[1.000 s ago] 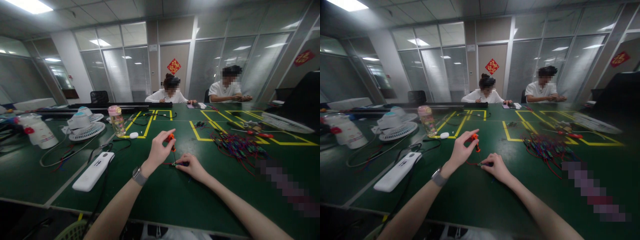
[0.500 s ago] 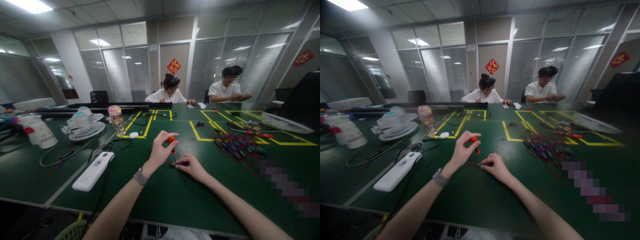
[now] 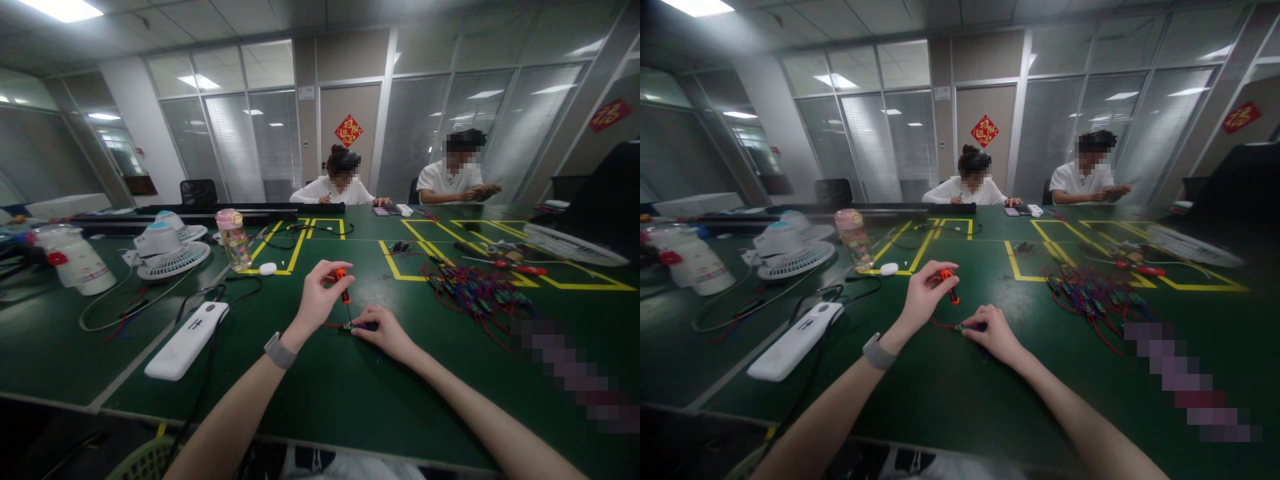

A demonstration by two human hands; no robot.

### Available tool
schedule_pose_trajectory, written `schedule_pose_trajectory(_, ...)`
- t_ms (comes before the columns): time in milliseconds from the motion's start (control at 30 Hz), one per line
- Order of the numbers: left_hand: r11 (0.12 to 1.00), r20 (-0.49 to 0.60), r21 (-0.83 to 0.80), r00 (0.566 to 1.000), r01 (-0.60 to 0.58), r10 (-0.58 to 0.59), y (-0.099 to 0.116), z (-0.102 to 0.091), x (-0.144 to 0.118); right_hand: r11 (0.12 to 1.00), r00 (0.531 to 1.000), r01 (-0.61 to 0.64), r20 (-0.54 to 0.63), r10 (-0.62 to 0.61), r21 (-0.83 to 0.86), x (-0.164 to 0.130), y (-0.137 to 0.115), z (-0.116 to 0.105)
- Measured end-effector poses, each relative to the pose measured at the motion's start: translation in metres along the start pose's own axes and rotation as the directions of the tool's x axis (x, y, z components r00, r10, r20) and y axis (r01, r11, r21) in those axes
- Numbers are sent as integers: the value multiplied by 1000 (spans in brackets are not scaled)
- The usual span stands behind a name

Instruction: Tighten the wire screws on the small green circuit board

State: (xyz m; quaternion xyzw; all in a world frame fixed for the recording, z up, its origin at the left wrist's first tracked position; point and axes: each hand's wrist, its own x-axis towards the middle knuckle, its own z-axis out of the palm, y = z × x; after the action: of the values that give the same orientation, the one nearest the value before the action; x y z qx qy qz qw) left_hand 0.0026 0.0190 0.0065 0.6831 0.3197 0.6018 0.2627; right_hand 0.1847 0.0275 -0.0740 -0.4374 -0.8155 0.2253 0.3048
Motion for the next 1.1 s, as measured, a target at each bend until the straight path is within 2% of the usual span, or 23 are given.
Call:
schedule_pose_trajectory(67, 999, 0, 30, 1000, -22, 22, 1, -1, 0, 1000, 1000, 0, -2, 0, -2, 0, 0, 0)
schedule_pose_trajectory(200, 990, 116, -133, 993, 39, -24, 4, -2, 0, 1000, 1000, 3, 4, -3, 4, 0, 0, 0)
schedule_pose_trajectory(267, 986, 136, -155, 990, 62, -41, 4, -1, 0, 1000, 1000, 5, 4, -5, 4, 0, 0, 0)
schedule_pose_trajectory(400, 1000, 37, 17, 999, 5, -5, 4, -2, -1, 1000, 1000, 9, 0, -9, -2, 0, 1, 0)
schedule_pose_trajectory(467, 999, 32, 42, 999, 0, -1, 4, -2, -1, 1000, 1000, 11, -1, -11, -3, 0, 1, 0)
schedule_pose_trajectory(633, 983, 180, -168, 982, 79, -48, 2, 0, -1, 1000, 1000, 3, 4, -3, -15, 0, 0, 0)
schedule_pose_trajectory(767, 1000, 76, 11, 997, 14, -15, 3, 2, -3, 1000, 1000, 2, 7, -1, -23, 1, 0, 0)
schedule_pose_trajectory(833, 997, 63, 80, 998, -17, 12, 4, 2, -4, 1000, 1000, 8, 5, -8, -24, 1, 1, 1)
schedule_pose_trajectory(1000, 996, 141, -79, 990, 31, -20, 4, 3, -5, 1000, 1000, 19, -5, -19, -25, 1, 3, 1)
schedule_pose_trajectory(1100, 996, 72, 86, 997, -26, 20, 3, 3, -5, 1000, 1000, 14, -6, -14, -27, 1, 2, 1)
